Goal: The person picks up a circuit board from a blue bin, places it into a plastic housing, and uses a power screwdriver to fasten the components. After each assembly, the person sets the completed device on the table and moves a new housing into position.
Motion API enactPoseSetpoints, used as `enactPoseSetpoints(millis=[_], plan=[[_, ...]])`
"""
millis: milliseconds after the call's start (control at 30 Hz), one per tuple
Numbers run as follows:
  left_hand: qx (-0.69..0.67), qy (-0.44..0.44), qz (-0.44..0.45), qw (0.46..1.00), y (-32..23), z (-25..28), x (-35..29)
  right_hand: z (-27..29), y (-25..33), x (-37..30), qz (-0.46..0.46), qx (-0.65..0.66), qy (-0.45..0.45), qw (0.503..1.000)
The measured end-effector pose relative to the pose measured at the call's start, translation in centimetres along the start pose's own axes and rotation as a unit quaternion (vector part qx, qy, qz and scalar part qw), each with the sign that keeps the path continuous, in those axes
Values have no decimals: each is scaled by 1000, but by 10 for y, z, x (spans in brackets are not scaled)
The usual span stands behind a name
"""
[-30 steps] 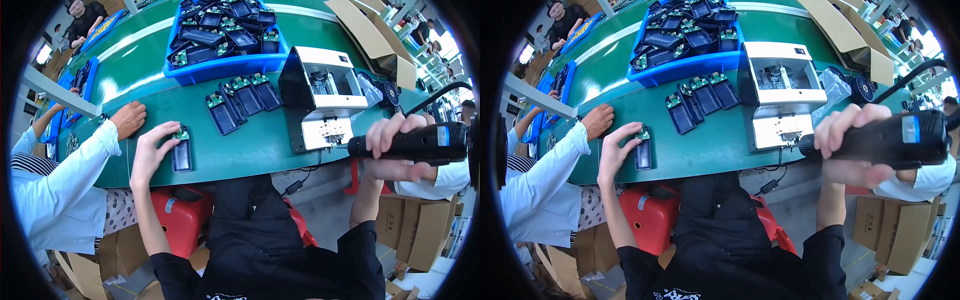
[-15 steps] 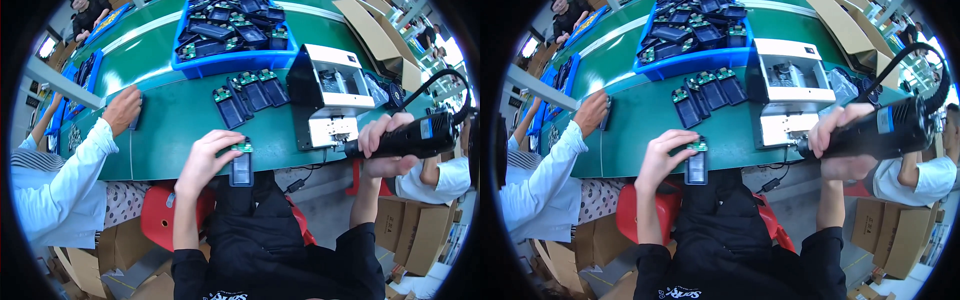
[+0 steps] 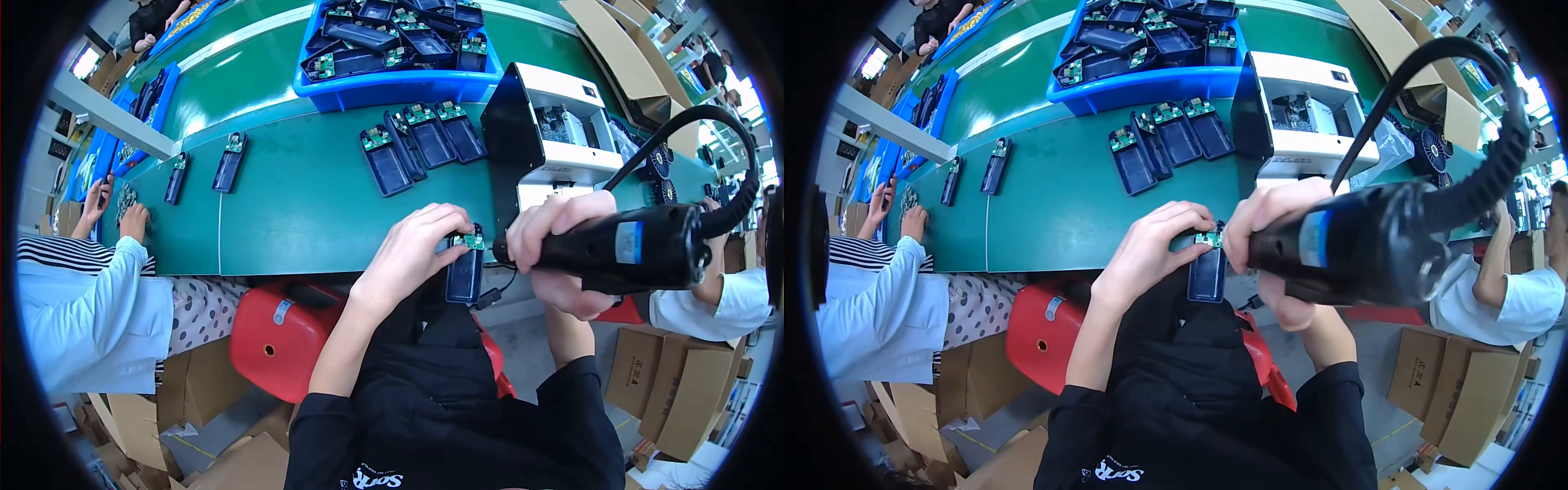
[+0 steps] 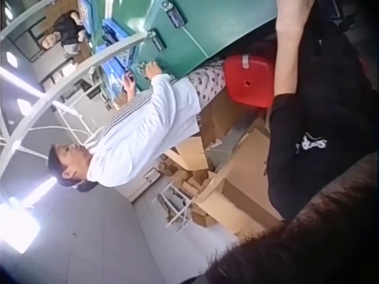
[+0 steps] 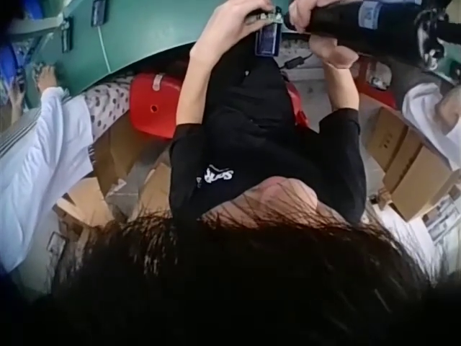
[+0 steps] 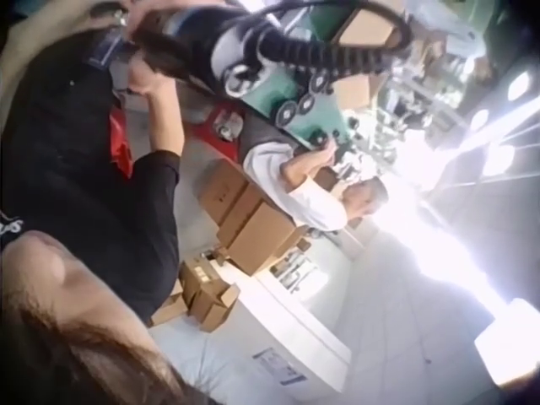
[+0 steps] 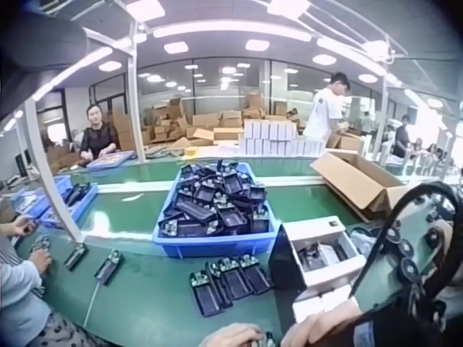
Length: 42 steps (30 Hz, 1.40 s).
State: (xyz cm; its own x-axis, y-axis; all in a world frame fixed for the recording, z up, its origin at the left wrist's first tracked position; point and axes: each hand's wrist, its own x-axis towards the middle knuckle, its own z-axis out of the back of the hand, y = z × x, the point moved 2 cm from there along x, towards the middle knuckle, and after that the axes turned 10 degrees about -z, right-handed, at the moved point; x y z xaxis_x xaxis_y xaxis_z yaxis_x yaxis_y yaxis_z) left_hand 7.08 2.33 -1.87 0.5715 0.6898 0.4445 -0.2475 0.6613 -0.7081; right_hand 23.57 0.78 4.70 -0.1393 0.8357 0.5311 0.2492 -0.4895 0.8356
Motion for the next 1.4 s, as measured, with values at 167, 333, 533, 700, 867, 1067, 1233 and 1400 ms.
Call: enactPoseSetpoints(millis=[167, 333, 533, 700, 867, 1067, 1233, 1400], plan=[[-9, 5, -8, 1000, 3, 1, 0, 0, -17, 1, 8, -5, 77, 997], [-5, 13, -11, 1000, 2, 2, 0, 1, -28, -1, -20, -8, 101, 995], [-12, 9, -10, 1000, 6, 0, -2, -1, -31, 2, -14, 1, 102, 995], [-15, 7, -10, 1000, 5, 0, 0, -3, -30, 6, 6, -6, 113, 994], [-19, 11, -7, 1000, 5, 1, -1, -3, -25, 6, 7, -26, 95, 995], [-18, 10, -10, 1000, 4, 0, -2, -6, -24, -3, -23, -32, 67, 997], [-18, 10, -12, 1000, 6, -1, -2, -4, -26, -2, -32, -35, 78, 996], [-35, 9, -11, 999, 6, 0, -1, -3, -28, -4, -36, -37, 83, 995]])
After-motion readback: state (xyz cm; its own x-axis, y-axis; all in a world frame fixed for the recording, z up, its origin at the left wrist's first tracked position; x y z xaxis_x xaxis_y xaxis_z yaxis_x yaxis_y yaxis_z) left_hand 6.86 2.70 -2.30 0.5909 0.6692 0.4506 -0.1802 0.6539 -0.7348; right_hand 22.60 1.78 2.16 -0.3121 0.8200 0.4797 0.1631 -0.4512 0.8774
